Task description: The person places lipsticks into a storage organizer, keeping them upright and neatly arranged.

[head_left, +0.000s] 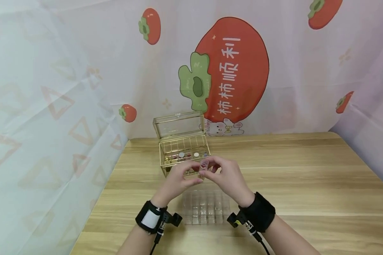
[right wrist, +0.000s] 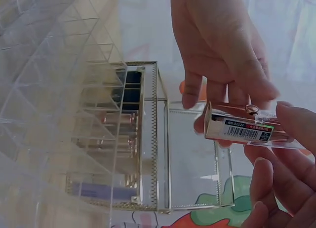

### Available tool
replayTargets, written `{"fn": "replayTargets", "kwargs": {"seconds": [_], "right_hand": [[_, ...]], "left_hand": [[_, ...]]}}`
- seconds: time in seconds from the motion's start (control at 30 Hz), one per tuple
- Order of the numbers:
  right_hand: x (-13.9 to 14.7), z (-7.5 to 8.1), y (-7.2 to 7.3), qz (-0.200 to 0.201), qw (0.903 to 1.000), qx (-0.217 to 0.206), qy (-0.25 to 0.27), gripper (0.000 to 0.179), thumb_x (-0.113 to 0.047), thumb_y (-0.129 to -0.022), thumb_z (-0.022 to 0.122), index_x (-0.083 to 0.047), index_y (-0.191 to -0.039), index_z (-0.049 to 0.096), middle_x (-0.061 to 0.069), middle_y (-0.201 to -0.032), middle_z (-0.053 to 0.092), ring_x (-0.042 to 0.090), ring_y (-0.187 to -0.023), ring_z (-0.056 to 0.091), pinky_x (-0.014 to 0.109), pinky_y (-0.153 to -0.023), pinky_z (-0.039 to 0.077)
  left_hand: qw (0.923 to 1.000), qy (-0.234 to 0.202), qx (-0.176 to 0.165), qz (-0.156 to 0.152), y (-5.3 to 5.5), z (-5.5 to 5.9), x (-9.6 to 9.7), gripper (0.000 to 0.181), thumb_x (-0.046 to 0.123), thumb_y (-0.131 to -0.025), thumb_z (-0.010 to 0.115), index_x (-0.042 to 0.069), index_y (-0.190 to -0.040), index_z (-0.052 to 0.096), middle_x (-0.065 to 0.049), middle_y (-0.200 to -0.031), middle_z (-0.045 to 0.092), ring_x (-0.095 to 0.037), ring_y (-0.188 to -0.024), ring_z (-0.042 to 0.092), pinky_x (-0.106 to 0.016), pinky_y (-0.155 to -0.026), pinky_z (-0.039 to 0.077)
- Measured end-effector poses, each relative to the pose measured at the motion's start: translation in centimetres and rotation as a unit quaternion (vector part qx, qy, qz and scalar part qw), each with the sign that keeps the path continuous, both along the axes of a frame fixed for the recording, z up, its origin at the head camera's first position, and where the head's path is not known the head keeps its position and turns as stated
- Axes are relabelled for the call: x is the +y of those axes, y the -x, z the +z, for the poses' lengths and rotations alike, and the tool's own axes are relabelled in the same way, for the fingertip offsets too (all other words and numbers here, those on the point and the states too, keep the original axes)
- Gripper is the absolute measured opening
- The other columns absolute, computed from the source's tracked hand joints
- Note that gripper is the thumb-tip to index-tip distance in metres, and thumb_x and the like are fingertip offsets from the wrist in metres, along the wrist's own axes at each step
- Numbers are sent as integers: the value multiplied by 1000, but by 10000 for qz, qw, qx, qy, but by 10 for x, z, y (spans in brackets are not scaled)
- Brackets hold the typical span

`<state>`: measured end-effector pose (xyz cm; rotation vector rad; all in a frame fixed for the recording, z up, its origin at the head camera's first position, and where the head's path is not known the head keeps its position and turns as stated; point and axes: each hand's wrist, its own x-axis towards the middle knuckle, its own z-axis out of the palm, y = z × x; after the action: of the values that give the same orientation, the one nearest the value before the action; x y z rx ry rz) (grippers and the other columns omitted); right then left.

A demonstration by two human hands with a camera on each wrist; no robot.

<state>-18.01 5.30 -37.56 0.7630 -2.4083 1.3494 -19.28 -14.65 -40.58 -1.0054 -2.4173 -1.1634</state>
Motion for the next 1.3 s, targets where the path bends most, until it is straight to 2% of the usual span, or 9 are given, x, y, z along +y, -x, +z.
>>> {"fn": "replayTargets", "kwargs": {"seconds": [0.2,0.3,0.43,0.53,0.63,0.8,0.9,1.07,1.3], "right_hand": [[7,-7,-4,81,9999,-145,-30,27,-30,-80,75,-19,-103,68,-7,-88,67,6,-75,56,28,-61,52],[11,-12,-8,151,9988,-452,-129,34,-28,-82,74,-15,-112,65,-2,-95,68,7,-76,58,28,-62,54],[17,-23,-18,452,9934,-893,-565,36,-22,-86,70,-9,-119,63,0,-95,68,7,-76,59,27,-63,56],[21,-37,-26,879,9860,-992,-1012,29,-20,-88,67,-6,-114,65,-3,-89,67,6,-76,58,25,-65,55],[24,-49,-33,1247,9786,-1068,-1239,25,-17,-87,67,-6,-110,67,-6,-85,65,4,-76,57,25,-65,54],[26,-60,-39,1356,9771,-1002,-1294,23,-18,-88,65,-8,-109,68,-8,-88,65,2,-78,56,27,-68,54],[24,-64,-41,1356,9785,-868,-1286,21,-18,-88,66,-8,-106,69,-6,-91,67,3,-79,56,27,-69,55],[23,-68,-43,1306,9798,-660,-1362,19,-18,-86,68,-9,-103,69,-5,-92,68,5,-78,57,25,-67,55],[25,-69,-42,1207,9815,-605,-1357,20,-19,-85,69,-11,-104,69,-6,-92,67,7,-78,57,27,-68,54]], "left_hand": [[10000,-63,38,-10,2,1,10,26,17,-81,74,7,-105,67,-7,-101,70,-11,-96,60,-41,-82,56],[10000,-37,7,77,5,1,10,27,15,-81,74,7,-105,65,-7,-100,70,-12,-92,61,-41,-79,57],[9972,-342,-193,641,18,3,6,35,11,-83,71,4,-116,61,-9,-100,68,-15,-90,62,-41,-79,58],[9881,-738,-477,1261,33,7,3,34,10,-87,68,2,-118,58,-10,-98,66,-17,-88,62,-40,-78,58],[9783,-963,-817,1641,51,9,3,29,9,-89,66,0,-115,56,-11,-96,62,-18,-88,63,-41,-72,60],[9724,-417,-1104,2015,77,7,7,38,11,-91,63,1,-126,51,-11,-96,62,-19,-86,63,-39,-65,60],[9694,76,-1125,2179,86,0,6,40,13,-89,66,3,-126,53,-9,-94,64,-18,-84,62,-38,-68,56],[9665,558,-1198,2198,90,-6,5,28,16,-89,66,5,-114,59,-7,-89,66,-19,-86,62,-40,-74,56],[9627,987,-1306,2152,90,-4,9,22,15,-92,63,4,-110,63,-11,-97,68,-21,-90,61,-41,-77,55]]}}
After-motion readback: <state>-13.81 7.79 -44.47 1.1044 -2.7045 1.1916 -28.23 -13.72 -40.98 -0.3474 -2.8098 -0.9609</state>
